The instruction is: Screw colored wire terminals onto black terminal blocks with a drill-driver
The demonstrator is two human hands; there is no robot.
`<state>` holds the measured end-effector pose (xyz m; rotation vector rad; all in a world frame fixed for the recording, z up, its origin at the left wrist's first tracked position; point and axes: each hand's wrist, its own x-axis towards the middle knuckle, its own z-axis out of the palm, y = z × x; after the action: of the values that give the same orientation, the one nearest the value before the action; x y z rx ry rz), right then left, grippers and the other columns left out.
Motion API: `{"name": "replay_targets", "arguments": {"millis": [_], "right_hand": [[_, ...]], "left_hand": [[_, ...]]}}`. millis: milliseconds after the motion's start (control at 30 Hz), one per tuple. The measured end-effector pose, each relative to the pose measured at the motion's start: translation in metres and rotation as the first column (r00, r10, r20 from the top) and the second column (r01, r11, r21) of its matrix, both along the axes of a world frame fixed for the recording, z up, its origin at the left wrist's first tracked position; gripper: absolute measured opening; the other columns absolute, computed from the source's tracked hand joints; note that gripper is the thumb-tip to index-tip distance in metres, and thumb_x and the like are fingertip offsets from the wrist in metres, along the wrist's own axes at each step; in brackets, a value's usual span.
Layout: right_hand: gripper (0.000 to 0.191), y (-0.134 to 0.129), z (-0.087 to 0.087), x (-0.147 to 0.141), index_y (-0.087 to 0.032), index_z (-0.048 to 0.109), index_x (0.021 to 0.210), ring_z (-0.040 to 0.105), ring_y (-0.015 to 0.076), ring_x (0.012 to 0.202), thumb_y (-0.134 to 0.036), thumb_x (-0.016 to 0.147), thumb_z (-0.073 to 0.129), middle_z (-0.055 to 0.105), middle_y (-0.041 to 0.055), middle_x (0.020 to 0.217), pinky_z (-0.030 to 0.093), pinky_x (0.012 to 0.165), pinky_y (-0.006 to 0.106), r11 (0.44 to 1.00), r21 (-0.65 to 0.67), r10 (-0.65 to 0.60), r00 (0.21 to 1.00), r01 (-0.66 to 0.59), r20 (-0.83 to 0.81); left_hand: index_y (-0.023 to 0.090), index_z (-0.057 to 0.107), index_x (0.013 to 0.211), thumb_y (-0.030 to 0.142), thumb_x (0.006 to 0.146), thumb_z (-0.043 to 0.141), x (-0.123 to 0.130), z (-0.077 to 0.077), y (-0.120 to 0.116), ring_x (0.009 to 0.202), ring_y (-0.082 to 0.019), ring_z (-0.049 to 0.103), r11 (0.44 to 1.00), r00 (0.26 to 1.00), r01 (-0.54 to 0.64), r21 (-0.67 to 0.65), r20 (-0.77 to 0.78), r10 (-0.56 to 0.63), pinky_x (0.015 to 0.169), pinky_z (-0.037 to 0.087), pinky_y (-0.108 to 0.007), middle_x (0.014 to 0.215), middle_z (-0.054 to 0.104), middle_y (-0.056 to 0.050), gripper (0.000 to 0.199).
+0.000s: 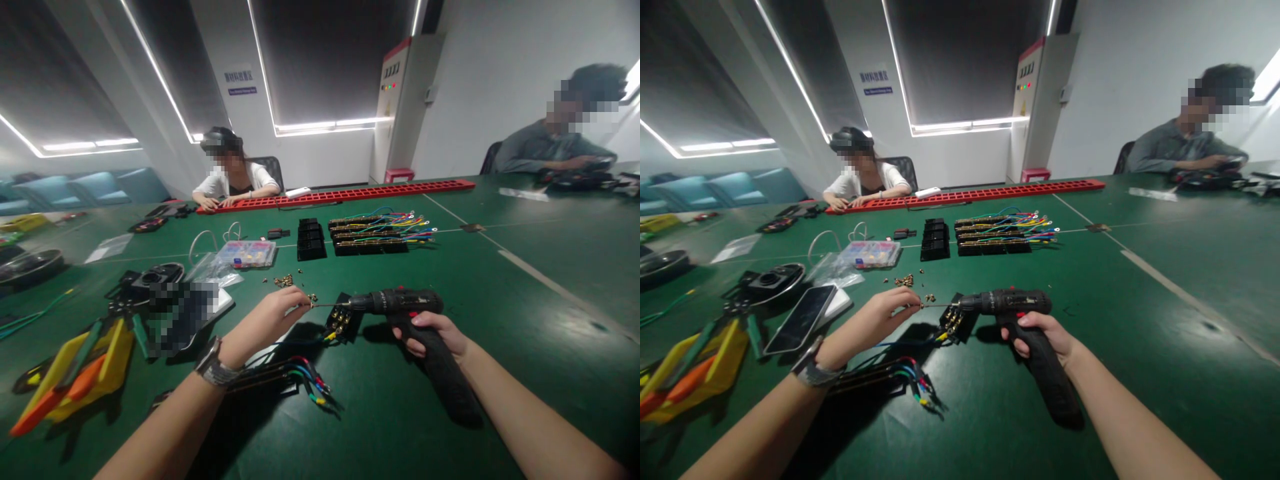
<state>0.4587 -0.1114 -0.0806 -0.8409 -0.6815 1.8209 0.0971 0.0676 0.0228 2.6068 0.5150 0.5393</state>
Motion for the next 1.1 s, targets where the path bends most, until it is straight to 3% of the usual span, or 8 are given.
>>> {"name": "replay_targets", "arguments": {"millis": [200, 367, 467, 533, 600, 867, 1000, 1100], "right_hand": [[0.042, -0.002, 0.002, 0.000, -0.003, 0.078, 0.103, 0.061, 0.0132, 0.049, -0.040, 0.088, 0.066, 0.069, 0.0077, 0.060, 0.051, 0.046, 0.020, 1.000, -0.013, -0.001, 1.000, 0.001, -0.003], [0.041, -0.002, 0.003, -0.001, -0.002, 0.078, 0.103, 0.062, 0.0149, 0.049, -0.039, 0.088, 0.066, 0.069, 0.0088, 0.060, 0.051, 0.046, 0.021, 1.000, -0.008, -0.010, 1.000, 0.010, -0.015], [0.037, -0.001, 0.005, -0.003, -0.007, 0.076, 0.109, 0.063, 0.0130, 0.052, -0.035, 0.086, 0.068, 0.077, 0.0122, 0.082, 0.053, 0.048, 0.022, 0.997, 0.021, -0.072, 0.997, 0.072, -0.040], [0.039, 0.000, 0.009, -0.005, -0.011, 0.074, 0.116, 0.062, 0.0112, 0.053, -0.032, 0.084, 0.070, 0.079, 0.0127, 0.096, 0.053, 0.050, 0.022, 0.991, 0.039, -0.122, 0.991, 0.124, -0.061], [0.041, 0.000, 0.012, -0.007, -0.012, 0.073, 0.120, 0.061, 0.0111, 0.052, -0.030, 0.083, 0.070, 0.078, 0.0126, 0.097, 0.052, 0.049, 0.023, 0.987, 0.046, -0.151, 0.986, 0.155, -0.076], [0.035, 0.001, 0.014, -0.006, -0.010, 0.073, 0.110, 0.058, 0.0104, 0.051, -0.029, 0.080, 0.070, 0.076, 0.0130, 0.095, 0.049, 0.050, 0.024, 0.980, 0.038, -0.192, 0.977, 0.196, -0.096], [0.037, 0.001, 0.013, -0.006, -0.010, 0.073, 0.110, 0.057, 0.0103, 0.050, -0.029, 0.079, 0.070, 0.076, 0.0130, 0.092, 0.048, 0.049, 0.024, 0.979, 0.036, -0.197, 0.976, 0.200, -0.089], [0.038, 0.000, 0.014, -0.006, -0.010, 0.074, 0.112, 0.058, 0.0101, 0.050, -0.029, 0.079, 0.071, 0.077, 0.0127, 0.092, 0.048, 0.049, 0.023, 0.977, 0.040, -0.205, 0.976, 0.208, -0.075]], "left_hand": [[0.020, 0.071, 0.110, 0.031, 0.109, 0.051, 0.003, -0.004, -0.003, 0.101, -0.021, 0.067, 0.996, 0.997, -0.041, 0.077, -0.064, 0.046, 0.092, 0.055, -0.036, 0.110, 0.070, -0.010, 0.023], [0.020, 0.070, 0.113, 0.037, 0.105, 0.056, 0.004, -0.002, -0.007, 0.102, -0.023, 0.069, 0.991, 0.988, -0.129, 0.035, -0.080, 0.131, 0.093, 0.055, -0.039, 0.112, 0.072, -0.009, 0.024], [0.019, 0.069, 0.117, 0.040, 0.099, 0.063, 0.005, 0.000, -0.010, 0.106, -0.026, 0.071, 0.968, 0.966, -0.249, -0.009, -0.067, 0.248, 0.093, 0.056, -0.041, 0.116, 0.074, -0.010, 0.028], [0.019, 0.069, 0.111, 0.039, 0.096, 0.065, 0.006, -0.001, -0.014, 0.098, -0.026, 0.072, 0.938, 0.937, -0.342, -0.052, -0.090, 0.337, 0.085, 0.057, -0.039, 0.109, 0.076, -0.010, 0.026], [0.019, 0.070, 0.101, 0.037, 0.094, 0.065, 0.009, -0.006, -0.022, 0.086, -0.025, 0.072, 0.917, 0.913, -0.396, -0.048, -0.124, 0.388, 0.075, 0.055, -0.037, 0.098, 0.076, -0.009, 0.020], [0.021, 0.068, 0.100, 0.020, 0.089, 0.074, 0.036, -0.037, -0.072, 0.093, -0.027, 0.063, 0.948, 0.925, -0.212, 0.238, -0.263, 0.273, 0.076, 0.051, -0.038, 0.104, 0.069, -0.010, 0.012], [0.019, 0.066, 0.101, 0.010, 0.097, 0.059, 0.043, -0.040, -0.080, 0.090, -0.025, 0.060, 0.911, 0.905, -0.169, 0.376, -0.306, 0.295, 0.077, 0.050, -0.038, 0.103, 0.067, -0.009, 0.012], [0.017, 0.065, 0.099, 0.008, 0.097, 0.055, 0.044, -0.039, -0.081, 0.089, -0.025, 0.060, 0.897, 0.898, -0.166, 0.409, -0.313, 0.309, 0.078, 0.049, -0.039, 0.101, 0.067, -0.009, 0.014]]}}
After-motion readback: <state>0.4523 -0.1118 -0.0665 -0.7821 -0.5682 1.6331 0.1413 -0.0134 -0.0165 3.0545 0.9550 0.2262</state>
